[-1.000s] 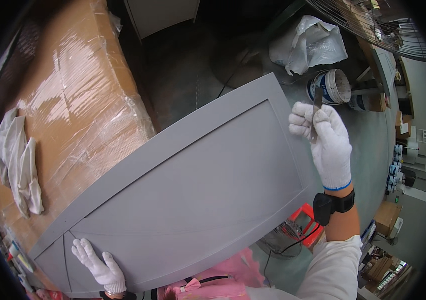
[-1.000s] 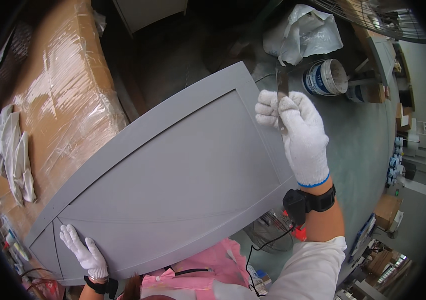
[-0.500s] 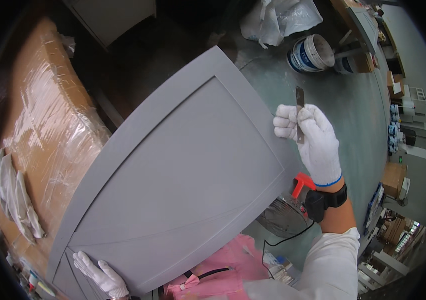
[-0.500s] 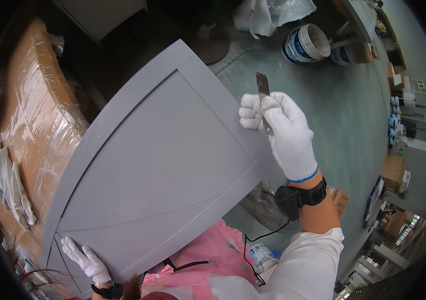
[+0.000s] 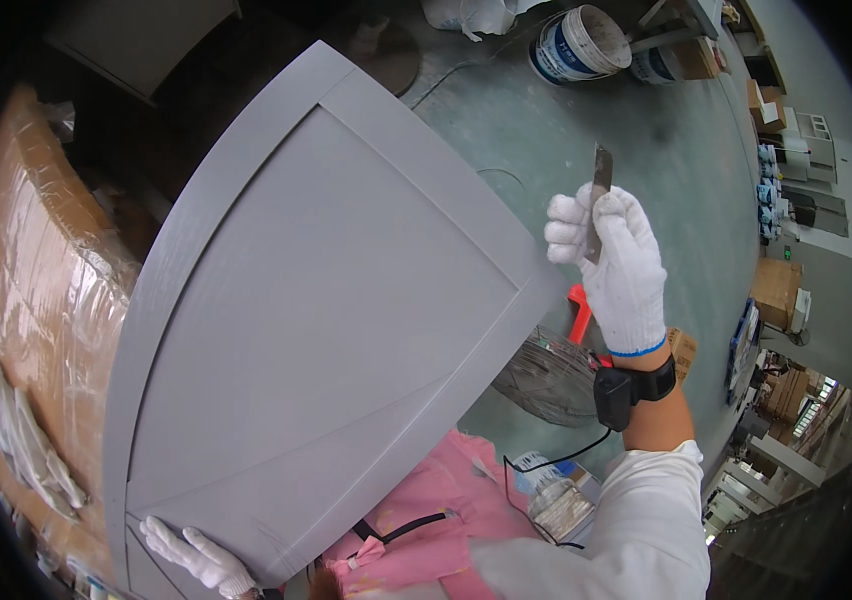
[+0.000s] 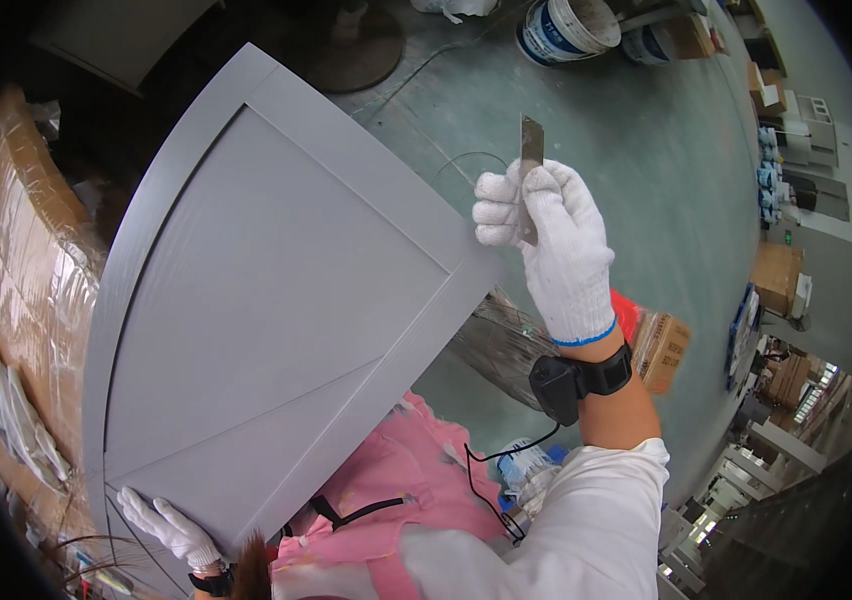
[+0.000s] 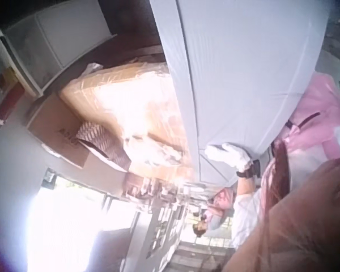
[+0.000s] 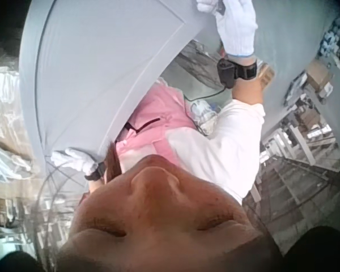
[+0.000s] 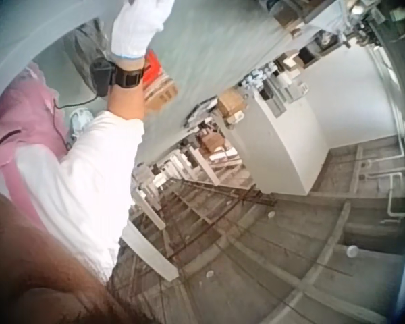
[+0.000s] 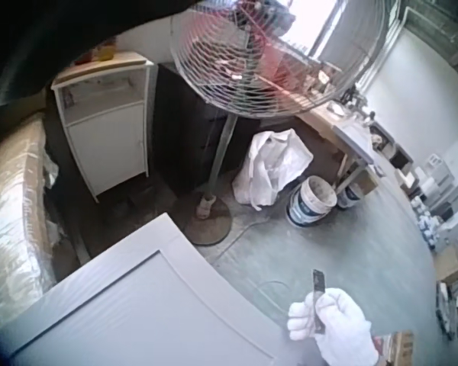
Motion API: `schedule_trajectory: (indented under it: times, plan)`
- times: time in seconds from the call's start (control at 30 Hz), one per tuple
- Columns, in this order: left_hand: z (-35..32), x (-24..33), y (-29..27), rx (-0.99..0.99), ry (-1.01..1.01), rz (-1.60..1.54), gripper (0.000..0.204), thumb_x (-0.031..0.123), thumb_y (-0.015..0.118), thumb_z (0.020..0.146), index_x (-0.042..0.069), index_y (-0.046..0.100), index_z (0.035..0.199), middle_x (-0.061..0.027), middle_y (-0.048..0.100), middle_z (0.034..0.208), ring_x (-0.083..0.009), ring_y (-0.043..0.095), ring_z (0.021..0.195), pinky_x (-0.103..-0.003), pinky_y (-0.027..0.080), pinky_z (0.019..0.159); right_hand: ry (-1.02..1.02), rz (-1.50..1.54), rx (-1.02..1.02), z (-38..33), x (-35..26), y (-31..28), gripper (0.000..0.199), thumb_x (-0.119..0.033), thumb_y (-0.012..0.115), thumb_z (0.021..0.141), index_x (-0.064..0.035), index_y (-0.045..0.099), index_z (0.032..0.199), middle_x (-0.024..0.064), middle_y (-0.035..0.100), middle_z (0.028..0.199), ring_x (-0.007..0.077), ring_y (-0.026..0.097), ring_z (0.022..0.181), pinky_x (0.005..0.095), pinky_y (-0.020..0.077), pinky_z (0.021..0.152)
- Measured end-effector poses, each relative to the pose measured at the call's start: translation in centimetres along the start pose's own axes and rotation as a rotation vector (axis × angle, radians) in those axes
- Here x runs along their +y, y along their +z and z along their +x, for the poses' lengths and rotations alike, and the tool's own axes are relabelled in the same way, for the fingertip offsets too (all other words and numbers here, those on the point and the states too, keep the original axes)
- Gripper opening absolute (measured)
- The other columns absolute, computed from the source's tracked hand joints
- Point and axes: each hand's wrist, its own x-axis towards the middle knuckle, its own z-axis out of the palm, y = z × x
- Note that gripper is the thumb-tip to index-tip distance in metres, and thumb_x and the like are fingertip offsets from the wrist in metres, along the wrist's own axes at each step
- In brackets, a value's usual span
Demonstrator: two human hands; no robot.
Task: Cleaning and inspecting a painted wooden panel using a cloth, scraper, and solvent.
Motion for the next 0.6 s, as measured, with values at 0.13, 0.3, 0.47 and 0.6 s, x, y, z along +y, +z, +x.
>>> schedule_trajectory:
  times: [0.13, 0.3, 0.47, 0.6]
  plan:
    - [0.1, 0.3, -0.2, 0.009, 0.011, 0.009, 0.054, 0.032, 0.04, 0.104, -0.001, 0.036, 0.148, -0.0204, 0.033, 0.154, -0.0362, 0.025, 0.144, -0.048, 0.017, 0.119, 0.003, -0.017, -0.002, -1.2, 0.3, -1.0, 0.023, -0.02, 0.045, 0.104, 0.0005, 0.054, 0.107, 0.0158, 0.066, 0.099, 0.0205, 0.067, 0.083, 0.0337, 0.0564, 0.074]
    - [0.1, -0.3, 0.0, 0.03, 0.047, 0.0, 0.055, 0.028, 0.044, 0.102, 0.0, 0.036, 0.148, -0.0211, 0.034, 0.153, -0.0381, 0.024, 0.144, -0.05, 0.016, 0.12, 0.118, -0.132, -0.031, -3.3, 0.6, 0.5, 0.022, -0.018, 0.045, 0.104, 0.0014, 0.054, 0.106, 0.0162, 0.066, 0.099, 0.0212, 0.067, 0.08, 0.0335, 0.0569, 0.074]
    - [-0.1, 0.2, -0.9, 0.019, -0.015, -0.068, 0.055, 0.023, 0.05, 0.098, 0.001, 0.038, 0.147, -0.022, 0.033, 0.153, -0.0417, 0.024, 0.144, -0.051, 0.016, 0.119, 0.057, -0.112, -0.114, -3.7, 3.1, 0.9, 0.019, -0.017, 0.045, 0.104, 0.0009, 0.05, 0.105, 0.0111, 0.058, 0.094, 0.0157, 0.057, 0.081, 0.0292, 0.0495, 0.071]
    - [-0.2, 0.4, -0.4, 0.046, -0.025, -0.106, 0.054, 0.022, 0.052, 0.097, 0.002, 0.042, 0.146, -0.0225, 0.034, 0.153, -0.0438, 0.024, 0.143, -0.051, 0.018, 0.118, 0.016, -0.214, -0.012, -4.1, 2.9, 2.2, 0.017, -0.015, 0.045, 0.103, 0.0008, 0.05, 0.104, 0.009, 0.054, 0.094, 0.0147, 0.053, 0.083, 0.0274, 0.0459, 0.072]
